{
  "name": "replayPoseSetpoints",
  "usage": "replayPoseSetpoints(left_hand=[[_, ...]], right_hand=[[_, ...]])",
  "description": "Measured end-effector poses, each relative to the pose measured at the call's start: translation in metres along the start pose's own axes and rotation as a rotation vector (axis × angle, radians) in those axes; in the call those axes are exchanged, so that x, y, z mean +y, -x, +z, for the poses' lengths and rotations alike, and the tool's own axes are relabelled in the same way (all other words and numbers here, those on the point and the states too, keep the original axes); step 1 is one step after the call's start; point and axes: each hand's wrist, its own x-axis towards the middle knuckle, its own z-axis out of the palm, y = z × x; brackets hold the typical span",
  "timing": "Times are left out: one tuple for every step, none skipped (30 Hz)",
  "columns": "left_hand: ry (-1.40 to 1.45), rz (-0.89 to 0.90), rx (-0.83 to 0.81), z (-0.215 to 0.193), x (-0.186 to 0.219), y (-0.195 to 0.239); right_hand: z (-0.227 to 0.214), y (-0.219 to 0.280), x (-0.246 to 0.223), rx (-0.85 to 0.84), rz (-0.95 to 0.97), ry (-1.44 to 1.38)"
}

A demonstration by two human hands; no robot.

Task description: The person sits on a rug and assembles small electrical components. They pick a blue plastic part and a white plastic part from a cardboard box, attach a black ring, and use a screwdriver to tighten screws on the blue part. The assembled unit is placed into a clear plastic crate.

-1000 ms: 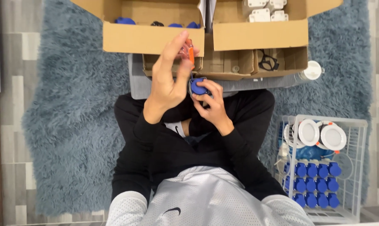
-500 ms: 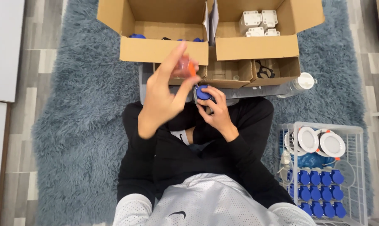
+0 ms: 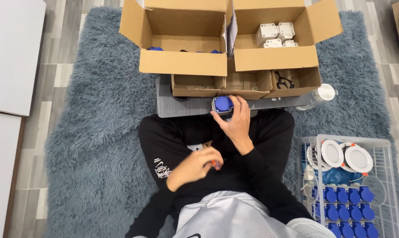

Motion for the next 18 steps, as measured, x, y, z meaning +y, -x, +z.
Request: replayPoseSetpoints(left_hand=[[-0.002,0.000,0.000,0.014,-0.011,0.009],[-0.030,-0.008,-0.018,0.028,-0.023,0.017],[-0.059,-0.015,-0.036,0.041,-0.034,0.024],[-0.059,-0.018,-0.037,0.046,-0.039,0.028],[-0.128,-0.006,-0.076,0.050,-0.044,0.031],[-0.198,0.008,-0.114,0.054,-0.049,0.033],[-0.200,0.007,-0.114,0.053,-0.038,0.033],[-0.199,0.006,-0.133,0.053,-0.028,0.033],[-0.199,0.005,-0.152,0.052,-0.017,0.032],[-0.202,0.004,-0.152,0.050,-0.007,0.032],[-0.153,-0.015,-0.183,0.049,0.002,0.031],[-0.100,-0.038,-0.217,0.048,0.012,0.032],[-0.100,-0.044,-0.219,0.049,0.013,0.031],[-0.090,-0.070,-0.221,0.050,0.015,0.030],[-0.080,-0.096,-0.223,0.051,0.016,0.030],[-0.079,-0.101,-0.223,0.055,0.010,0.031],[-0.134,-0.101,-0.244,0.059,0.005,0.033],[-0.191,-0.095,-0.266,0.062,-0.002,0.032]], right_hand=[[0.001,0.001,0.001,0.001,0.000,-0.002],[0.002,0.001,0.002,-0.002,-0.001,-0.010],[0.003,0.001,0.003,-0.005,-0.002,-0.019],[-0.001,0.002,0.004,-0.006,0.000,-0.021],[-0.004,0.003,0.005,-0.009,0.006,-0.089],[-0.006,0.003,0.007,-0.010,0.011,-0.156],[-0.020,0.003,0.000,-0.009,0.010,-0.158],[-0.033,0.003,-0.006,-0.091,0.085,-0.218],[-0.046,0.003,-0.012,-0.172,0.159,-0.278],[-0.054,0.008,-0.011,-0.171,0.159,-0.281],[-0.061,0.013,-0.010,-0.210,0.206,-0.356],[-0.070,0.020,-0.010,-0.253,0.258,-0.431],[-0.075,0.026,-0.008,-0.254,0.262,-0.434],[-0.079,0.033,-0.006,-0.291,0.334,-0.548],[-0.084,0.039,-0.004,-0.327,0.406,-0.663],[-0.086,0.044,-0.002,-0.330,0.409,-0.665],[-0.088,0.049,-0.001,-0.355,0.436,-0.716],[-0.090,0.052,0.002,-0.375,0.460,-0.764]])
